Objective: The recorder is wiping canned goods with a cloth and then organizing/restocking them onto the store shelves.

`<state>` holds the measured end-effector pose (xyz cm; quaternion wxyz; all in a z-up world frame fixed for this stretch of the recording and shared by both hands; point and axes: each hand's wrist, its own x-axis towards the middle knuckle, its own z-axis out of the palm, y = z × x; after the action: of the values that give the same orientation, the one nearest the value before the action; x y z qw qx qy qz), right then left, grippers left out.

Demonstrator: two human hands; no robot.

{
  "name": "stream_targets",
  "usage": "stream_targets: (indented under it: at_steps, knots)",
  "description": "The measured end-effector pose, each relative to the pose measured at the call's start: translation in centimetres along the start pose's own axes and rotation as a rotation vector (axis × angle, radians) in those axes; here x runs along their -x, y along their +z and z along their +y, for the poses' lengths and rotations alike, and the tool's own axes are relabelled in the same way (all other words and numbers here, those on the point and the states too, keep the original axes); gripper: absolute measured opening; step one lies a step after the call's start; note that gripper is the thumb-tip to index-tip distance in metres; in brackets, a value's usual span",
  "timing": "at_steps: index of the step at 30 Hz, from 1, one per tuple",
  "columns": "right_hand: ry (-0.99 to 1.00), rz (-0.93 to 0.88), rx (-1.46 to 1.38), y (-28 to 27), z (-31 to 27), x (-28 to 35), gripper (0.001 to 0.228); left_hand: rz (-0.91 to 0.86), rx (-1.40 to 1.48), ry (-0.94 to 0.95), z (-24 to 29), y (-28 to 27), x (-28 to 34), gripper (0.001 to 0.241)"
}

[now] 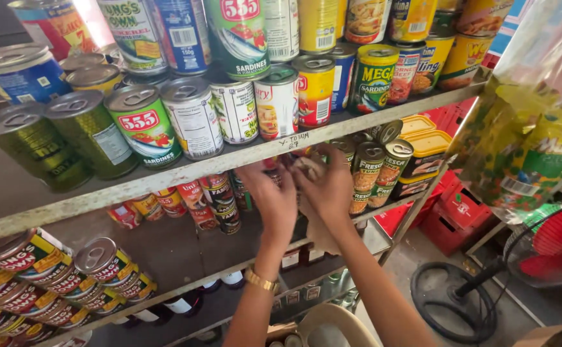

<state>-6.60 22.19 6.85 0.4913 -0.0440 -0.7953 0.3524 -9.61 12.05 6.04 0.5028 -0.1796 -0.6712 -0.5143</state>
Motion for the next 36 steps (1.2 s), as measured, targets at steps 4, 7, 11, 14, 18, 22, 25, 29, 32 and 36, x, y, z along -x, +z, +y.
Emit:
stream_targets:
  at_steps: [4, 7, 11, 14, 18, 22, 25, 29, 32, 36]
  knots:
    - [0.048, 0.0, 0.088, 0.8, -1.6, 0.1, 0.069, -0.14, -0.049, -0.066, -3.3, 1.6, 0.1, 0.044]
    - [0.077, 0.026, 0.06, 2.0, -1.0, 0.1, 0.07, -0.22, 0.05, -0.24, -4.5, 2.4, 0.3, 0.049]
    - [0.047, 0.075, 0.109, 2.9, 0.3, 0.3, 0.068, -0.114, 0.074, -0.099, -4.2, 2.1, 0.0, 0.062]
    - [0.117, 0.063, 0.067, 2.6, -0.5, 0.6, 0.067, -0.09, 0.089, -0.037, -4.2, 1.6, 0.2, 0.065]
    - [0.29, 0.042, -0.134, 2.1, -1.5, 0.3, 0.068, -0.088, 0.14, -0.051, -5.6, 2.1, 2.0, 0.066]
    - [0.165, 0.087, -0.269, 3.3, 1.4, 1.0, 0.071, -0.131, 0.231, -0.093, -3.3, 0.1, 1.1, 0.06]
    - [-0.034, 0.125, -0.302, 4.1, 3.1, 1.6, 0.071, -0.138, 0.306, -0.145, -3.2, -0.6, 1.5, 0.062]
    - [-0.046, 0.106, -0.38, 3.3, 1.9, 1.4, 0.062, -0.143, 0.346, -0.072, -2.9, -1.1, 1.4, 0.062]
    - [-0.022, 0.085, -0.475, 2.1, 1.1, 1.8, 0.059, -0.124, 0.259, 0.0, -1.9, -1.9, 1.3, 0.06]
    - [-0.052, 0.065, -0.466, 0.7, 0.0, 3.4, 0.058, -0.153, 0.378, -0.147, 0.0, -4.3, 1.5, 0.061]
